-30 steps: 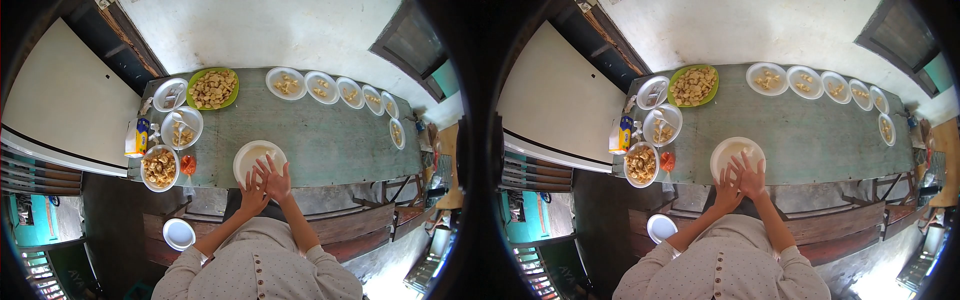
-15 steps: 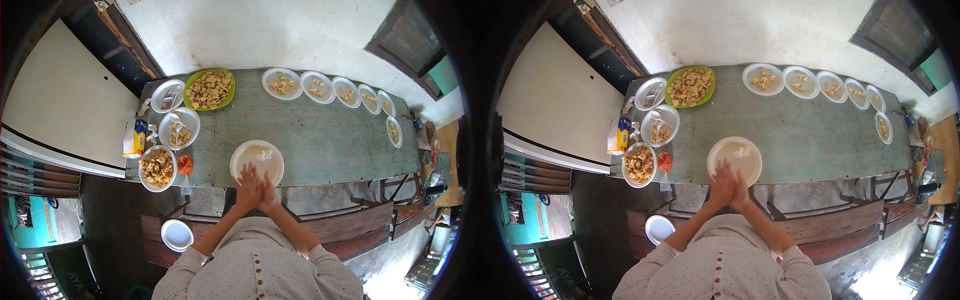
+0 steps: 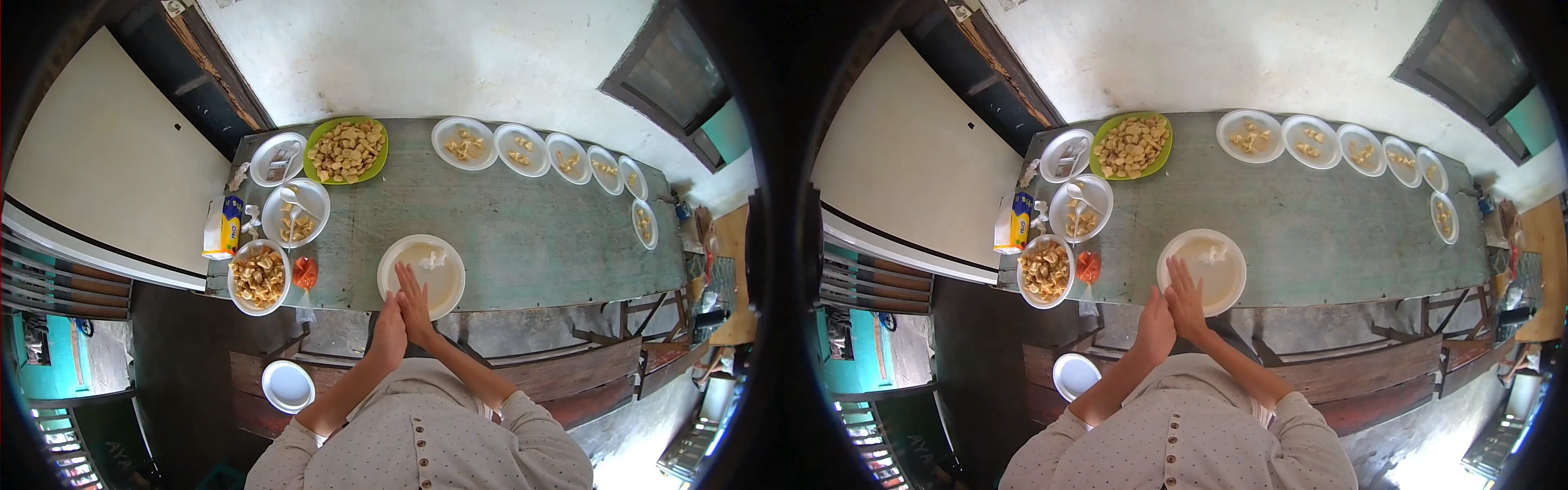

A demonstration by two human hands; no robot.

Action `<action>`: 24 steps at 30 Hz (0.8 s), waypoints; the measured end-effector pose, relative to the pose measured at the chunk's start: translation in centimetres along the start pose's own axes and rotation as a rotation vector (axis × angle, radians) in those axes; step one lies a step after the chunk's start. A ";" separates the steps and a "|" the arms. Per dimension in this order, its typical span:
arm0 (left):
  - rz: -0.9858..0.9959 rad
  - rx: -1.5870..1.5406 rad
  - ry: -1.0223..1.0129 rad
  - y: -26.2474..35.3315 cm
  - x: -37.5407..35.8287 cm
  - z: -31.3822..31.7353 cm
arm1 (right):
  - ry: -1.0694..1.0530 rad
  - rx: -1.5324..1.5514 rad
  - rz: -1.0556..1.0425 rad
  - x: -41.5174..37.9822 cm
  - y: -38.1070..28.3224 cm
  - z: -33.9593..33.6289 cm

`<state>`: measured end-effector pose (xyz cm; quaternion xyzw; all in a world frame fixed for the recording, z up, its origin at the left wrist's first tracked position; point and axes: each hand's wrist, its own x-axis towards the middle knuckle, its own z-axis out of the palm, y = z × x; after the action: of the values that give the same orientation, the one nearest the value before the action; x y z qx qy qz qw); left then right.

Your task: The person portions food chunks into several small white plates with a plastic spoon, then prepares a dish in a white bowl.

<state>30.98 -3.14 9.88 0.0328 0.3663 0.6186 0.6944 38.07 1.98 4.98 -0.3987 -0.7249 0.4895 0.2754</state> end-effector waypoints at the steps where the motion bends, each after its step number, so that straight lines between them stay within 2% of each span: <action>1: 0.002 0.001 -0.002 0.0 0.3 -0.3 | 0.001 0.000 -0.002 -0.4 -0.1 0.4; 3: -0.069 -0.311 -0.002 -0.5 1.9 -2.2 | -0.001 -0.175 -0.205 -1.8 -0.3 1.6; 4: -0.049 -0.297 -0.459 -1.9 3.0 -5.4 | 0.030 -0.192 -0.389 -2.8 -2.9 1.7; 5: -0.051 -0.297 -0.463 -2.4 2.6 -5.7 | 0.032 -0.195 -0.389 -2.5 -3.0 1.0; 7: -0.259 -0.217 -0.516 -2.4 2.3 -5.0 | -0.295 -0.136 -0.691 -1.4 -2.9 -0.7; 8: -0.258 -0.218 -0.518 -2.2 2.1 -4.9 | -0.192 0.051 -0.640 -1.3 -1.5 0.1; 9: -0.287 -0.154 -0.367 -0.7 1.0 -2.9 | -0.192 0.050 -0.640 -0.7 -0.8 -0.5; 11: -0.347 -0.025 -0.064 1.8 -0.6 -0.1 | -0.192 -0.137 -0.373 0.5 0.6 -2.9; 12: -0.342 -0.088 -0.118 2.4 -0.4 -0.8 | -0.124 -0.291 -0.298 0.4 0.4 -3.0; 13: -0.340 -0.087 -0.119 2.5 0.1 -1.5 | -0.122 -0.291 -0.301 0.1 0.0 -2.9; 15: -0.367 -0.486 -0.340 2.3 1.1 -2.8 | -0.123 -0.573 -0.403 -0.9 -1.2 -2.8; 16: -0.369 -0.485 -0.341 1.5 1.4 -2.7 | -0.121 -0.574 -0.401 -1.3 -1.5 -2.8; 18: -0.175 -0.382 -0.122 -0.8 2.0 -2.0 | -0.211 -0.433 -0.472 -2.0 -1.7 -2.6; 21: -0.195 -0.342 -0.189 -2.7 2.3 -3.0 | -0.244 -0.285 -0.574 -2.9 -1.4 -2.4; 22: -0.209 -0.325 -0.222 -3.4 2.4 -3.4 | -0.237 -0.360 -0.648 -2.8 -1.1 -2.9; 24: -0.232 -0.289 -0.286 -4.8 2.5 -4.5 | -0.166 -0.245 -0.610 -3.1 -1.0 -2.4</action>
<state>32.45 -3.88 3.03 -0.0219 0.1730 0.5698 0.8031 41.29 0.29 6.79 -0.1524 -0.8842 0.3249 0.2991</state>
